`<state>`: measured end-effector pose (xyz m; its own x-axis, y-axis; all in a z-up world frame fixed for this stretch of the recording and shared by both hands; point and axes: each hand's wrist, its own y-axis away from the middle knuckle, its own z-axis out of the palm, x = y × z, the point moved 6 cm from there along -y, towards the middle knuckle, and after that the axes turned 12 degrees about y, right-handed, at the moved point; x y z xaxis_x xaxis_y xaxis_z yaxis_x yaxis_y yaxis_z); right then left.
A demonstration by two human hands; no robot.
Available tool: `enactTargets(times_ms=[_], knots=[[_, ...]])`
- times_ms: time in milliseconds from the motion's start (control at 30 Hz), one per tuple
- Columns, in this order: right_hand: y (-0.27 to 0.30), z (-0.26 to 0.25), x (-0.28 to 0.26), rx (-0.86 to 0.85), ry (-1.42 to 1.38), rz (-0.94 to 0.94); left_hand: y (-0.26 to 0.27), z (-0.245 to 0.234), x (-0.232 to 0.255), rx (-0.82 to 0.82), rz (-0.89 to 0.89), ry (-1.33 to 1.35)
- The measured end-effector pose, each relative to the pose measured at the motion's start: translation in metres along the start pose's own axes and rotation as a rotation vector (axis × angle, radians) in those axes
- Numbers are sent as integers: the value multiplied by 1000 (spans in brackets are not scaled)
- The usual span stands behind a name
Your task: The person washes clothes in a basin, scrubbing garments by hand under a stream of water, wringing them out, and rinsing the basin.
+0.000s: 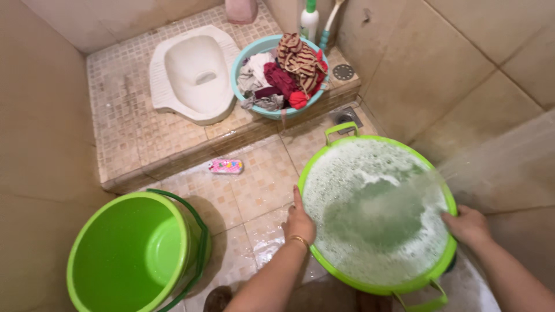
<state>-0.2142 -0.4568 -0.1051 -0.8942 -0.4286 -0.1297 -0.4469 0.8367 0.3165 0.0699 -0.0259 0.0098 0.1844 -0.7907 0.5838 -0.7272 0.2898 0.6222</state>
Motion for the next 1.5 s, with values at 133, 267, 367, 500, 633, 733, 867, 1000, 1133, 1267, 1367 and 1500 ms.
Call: enactTargets(times_ms=[133, 267, 367, 500, 633, 733, 867, 1000, 1133, 1267, 1367, 1500], knots=[[6, 6, 1, -18, -190, 55, -2, 2, -5, 30, 48, 4], [16, -2, -1, -5, -11, 21, -3, -3, -12, 24, 73, -28], [32, -15, -9, -37, -146, 55, -14, -4, -30, 30, 39, -72], [64, -36, -36, -7, -284, 11, -71, 21, -103, 93, 30, -60], [90, -63, -65, -12, -304, -10, -144, 56, -189, 285, 13, 442], [106, -73, -84, -26, -433, -44, -158, 60, -220, 353, -18, 848], [121, -85, -106, -34, -541, -71, -135, 33, -182, 352, 148, -68], [129, -90, -121, -58, -559, -80, -72, -15, -129, 270, 53, -238], [135, -93, -129, -75, -581, -97, -57, -33, -111, 326, 76, -223], [139, -94, -137, -90, -607, -104, -48, -44, -106, 336, 143, -204], [142, -97, -146, -99, -639, -122, -40, -55, -102, 349, 84, -115], [145, -103, -158, -80, -590, -138, -46, -52, -107, 220, -26, -166]])
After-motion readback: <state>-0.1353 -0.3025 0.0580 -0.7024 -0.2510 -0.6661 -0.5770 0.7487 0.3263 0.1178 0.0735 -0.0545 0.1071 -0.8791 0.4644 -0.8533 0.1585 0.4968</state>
